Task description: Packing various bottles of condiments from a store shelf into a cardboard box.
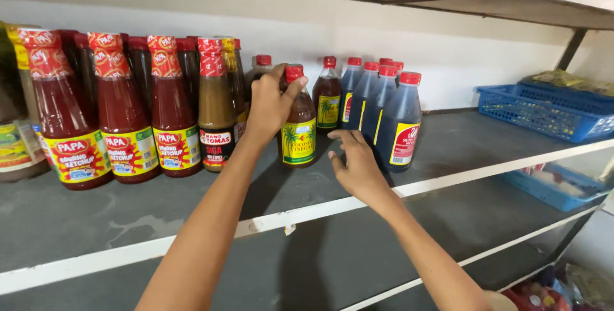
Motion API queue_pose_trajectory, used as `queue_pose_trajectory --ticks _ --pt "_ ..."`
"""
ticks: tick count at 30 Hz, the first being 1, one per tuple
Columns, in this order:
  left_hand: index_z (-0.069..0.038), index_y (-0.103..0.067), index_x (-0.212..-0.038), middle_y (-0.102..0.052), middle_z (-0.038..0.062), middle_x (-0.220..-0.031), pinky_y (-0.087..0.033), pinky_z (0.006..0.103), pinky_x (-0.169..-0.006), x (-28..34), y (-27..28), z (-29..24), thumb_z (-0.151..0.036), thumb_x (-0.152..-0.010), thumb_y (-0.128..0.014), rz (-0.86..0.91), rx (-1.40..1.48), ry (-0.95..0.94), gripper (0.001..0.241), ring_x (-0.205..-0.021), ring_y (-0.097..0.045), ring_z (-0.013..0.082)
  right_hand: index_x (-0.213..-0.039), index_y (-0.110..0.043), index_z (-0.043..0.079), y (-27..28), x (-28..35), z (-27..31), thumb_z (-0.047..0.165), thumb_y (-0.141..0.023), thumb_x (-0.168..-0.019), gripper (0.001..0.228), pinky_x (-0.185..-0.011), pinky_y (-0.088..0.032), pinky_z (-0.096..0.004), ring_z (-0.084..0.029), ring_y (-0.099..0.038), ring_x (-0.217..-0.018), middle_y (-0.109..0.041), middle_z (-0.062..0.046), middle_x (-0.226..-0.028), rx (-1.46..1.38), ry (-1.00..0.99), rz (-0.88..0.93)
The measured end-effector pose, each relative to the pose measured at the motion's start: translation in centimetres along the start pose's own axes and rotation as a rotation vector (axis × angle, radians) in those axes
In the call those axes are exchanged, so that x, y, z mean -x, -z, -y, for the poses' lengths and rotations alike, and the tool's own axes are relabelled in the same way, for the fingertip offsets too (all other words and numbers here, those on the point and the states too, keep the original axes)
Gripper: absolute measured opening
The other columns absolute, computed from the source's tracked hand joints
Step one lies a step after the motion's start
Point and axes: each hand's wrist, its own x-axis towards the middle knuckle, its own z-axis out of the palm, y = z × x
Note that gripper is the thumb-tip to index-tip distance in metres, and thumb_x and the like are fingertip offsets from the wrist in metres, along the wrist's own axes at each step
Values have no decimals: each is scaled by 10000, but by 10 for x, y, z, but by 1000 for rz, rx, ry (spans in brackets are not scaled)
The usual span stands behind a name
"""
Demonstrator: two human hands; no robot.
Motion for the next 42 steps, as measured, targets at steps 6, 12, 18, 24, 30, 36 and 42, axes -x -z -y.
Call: queue_pose_trajectory --ticks 6,12,18,24,30,36,42 --pt "74 -675 -1049 -687 279 -815 -539 464 -642 -7 -9 -3 -256 -941 -738 93 -6 58 353 -754 -710 419 -1281 -581 -14 -18 -74 -40 -126 -541 -774 521 -963 -501 -479 -435 -590 -1124 -589 -259 -1191 84 275 -64" --pt "63 -669 -1071 -723 257 -859 -570 451 -701 -3 -4 -3 -254 -932 -738 56 28 40 353 -805 -739 400 -1302 -535 77 -68 -195 -102 -64 -601 -775 550 -941 -512 -447 -427 -586 -1093 -559 -285 -1192 104 71 -78" --pt "44 -681 -1069 -731 248 -857 -572 456 -731 -2 -2 -7 -280 -920 -733 51 58 94 361 -813 -742 400 -1468 -337 80 -129 -250 -169 80 -661 -869 682 -986 -416 -561 -544 -467 -1135 -432 -417 -1254 158 -29 -228" --pt "38 -684 -1088 -728 255 -873 -562 473 -735 -1 0 -12 -299 -928 -722 80 58 145 375 -819 -725 419 -1479 -409 155 -122 -237 -163 128 -632 -900 621 -1051 -417 -549 -497 -501 -1221 -534 -311 -1310 135 -104 -299" --pt "49 -672 -1102 -721 267 -871 -556 478 -730 -3 -2 -8 -316 -934 -731 78 30 141 406 -821 -720 427 -1234 -564 57 -102 -234 -169 192 -763 -837 463 -1029 -400 -519 -472 -513 -1177 -585 -276 -1221 219 -31 -329" --pt "60 -663 -1106 -732 251 -902 -570 446 -750 5 2 -6 -287 -965 -724 13 96 72 380 -849 -744 398 -1103 -659 43 -60 -185 -120 191 -753 -887 278 -799 -544 -449 -371 -707 -938 -730 -194 -968 42 18 -95" --pt "43 -677 -1139 -762 149 -922 -570 340 -760 12 12 -30 -163 -932 -730 7 277 210 297 -840 -732 184 -1095 -679 28 -22 -134 -66 163 -797 -877 282 -773 -558 -382 -256 -723 -858 -751 -144 -943 -55 92 -134"
